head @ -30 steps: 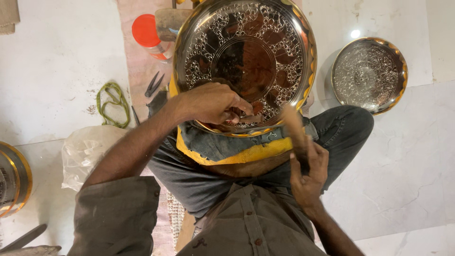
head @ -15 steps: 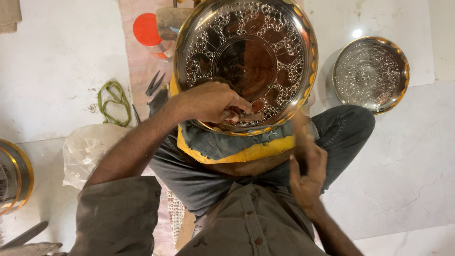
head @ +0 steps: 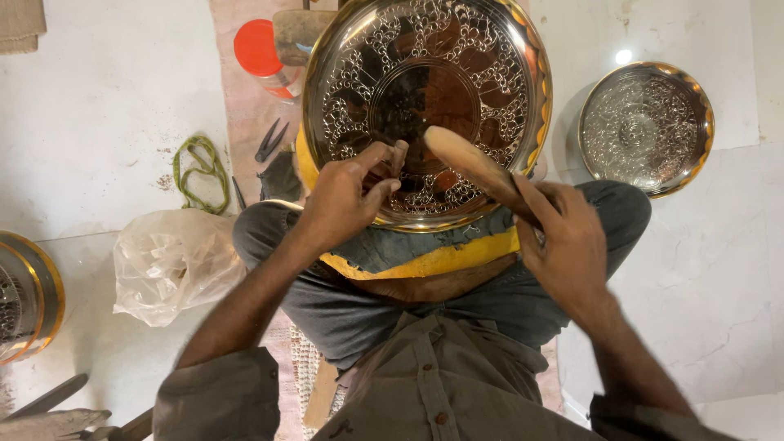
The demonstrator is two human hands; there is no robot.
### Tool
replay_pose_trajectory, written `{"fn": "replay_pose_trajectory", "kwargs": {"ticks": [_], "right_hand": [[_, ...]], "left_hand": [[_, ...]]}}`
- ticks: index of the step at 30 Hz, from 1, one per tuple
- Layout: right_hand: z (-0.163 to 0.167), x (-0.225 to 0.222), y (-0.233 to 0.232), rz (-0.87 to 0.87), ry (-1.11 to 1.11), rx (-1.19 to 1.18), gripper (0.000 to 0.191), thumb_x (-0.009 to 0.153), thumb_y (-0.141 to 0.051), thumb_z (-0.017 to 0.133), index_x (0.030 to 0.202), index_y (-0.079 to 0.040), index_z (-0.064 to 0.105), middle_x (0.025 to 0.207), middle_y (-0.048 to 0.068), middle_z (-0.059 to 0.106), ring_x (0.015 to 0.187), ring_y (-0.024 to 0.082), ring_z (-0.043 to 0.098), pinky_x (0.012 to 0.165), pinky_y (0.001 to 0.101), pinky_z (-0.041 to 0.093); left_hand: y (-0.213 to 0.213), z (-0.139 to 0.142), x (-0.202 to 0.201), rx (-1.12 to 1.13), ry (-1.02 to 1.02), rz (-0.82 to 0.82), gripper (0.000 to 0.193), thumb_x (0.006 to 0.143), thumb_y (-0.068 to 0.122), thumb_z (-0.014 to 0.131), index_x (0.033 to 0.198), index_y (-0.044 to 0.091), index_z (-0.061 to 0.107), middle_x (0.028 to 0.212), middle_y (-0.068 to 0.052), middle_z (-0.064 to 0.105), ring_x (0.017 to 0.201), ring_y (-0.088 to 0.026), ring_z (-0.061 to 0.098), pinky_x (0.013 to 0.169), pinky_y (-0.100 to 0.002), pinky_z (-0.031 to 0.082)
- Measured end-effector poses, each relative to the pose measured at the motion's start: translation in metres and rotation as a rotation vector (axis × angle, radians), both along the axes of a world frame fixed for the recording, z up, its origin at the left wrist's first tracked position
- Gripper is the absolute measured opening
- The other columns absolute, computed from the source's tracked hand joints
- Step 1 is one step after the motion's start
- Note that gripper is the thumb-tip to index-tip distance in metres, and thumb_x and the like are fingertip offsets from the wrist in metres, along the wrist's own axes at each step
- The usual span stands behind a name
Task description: The person sits on the floor and uses a wooden mallet to repeatedly strike a small metal piece placed on a decorative metal plate. They adjust the piece and continue hammering to shape or flatten it.
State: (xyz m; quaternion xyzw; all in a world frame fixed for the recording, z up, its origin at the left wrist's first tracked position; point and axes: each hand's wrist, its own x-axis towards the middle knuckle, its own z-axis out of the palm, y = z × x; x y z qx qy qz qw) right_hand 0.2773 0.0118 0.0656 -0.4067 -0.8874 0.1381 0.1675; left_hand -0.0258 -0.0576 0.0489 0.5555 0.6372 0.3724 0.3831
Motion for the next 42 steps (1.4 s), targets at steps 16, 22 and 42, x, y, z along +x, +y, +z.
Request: {"fn": "replay_pose_trajectory", "kwargs": {"ticks": [16, 22, 42], "right_hand": [[0.036, -0.033, 0.050, 0.258, -0.189, 0.261, 0.048, 0.096, -0.012, 0.077, 0.144, -0.010, 0.066, 0.118, 0.014, 0.067, 0.099, 0.026, 0.065, 0.087, 0.0427, 0.056], [0.054, -0.044, 0.060, 0.276, -0.011, 0.025, 0.068, 0.089, 0.001, 0.066, 0.155, -0.007, 0.054, 0.126, 0.023, 0.059, 0.109, 0.034, 0.065, 0.090, 0.0421, 0.057], [0.015, 0.007, 0.005, -0.027, 0.117, -0.074, 0.063, 0.085, 0.004, 0.069, 0.145, -0.011, 0.061, 0.125, 0.014, 0.065, 0.114, 0.031, 0.065, 0.099, 0.0401, 0.051]], "left_hand": [[-0.012, -0.006, 0.018, 0.073, 0.043, 0.216, 0.039, 0.093, 0.005, 0.073, 0.129, 0.010, 0.059, 0.097, -0.015, 0.078, 0.091, -0.022, 0.081, 0.072, -0.034, 0.063], [-0.010, -0.009, 0.017, 0.123, 0.017, 0.154, 0.046, 0.091, -0.003, 0.066, 0.135, 0.010, 0.059, 0.100, -0.015, 0.079, 0.097, -0.022, 0.081, 0.078, -0.033, 0.064], [0.034, -0.002, -0.007, -0.065, 0.115, -0.334, 0.039, 0.088, 0.005, 0.072, 0.126, 0.014, 0.066, 0.093, -0.011, 0.080, 0.082, -0.021, 0.080, 0.071, -0.035, 0.060]]}}
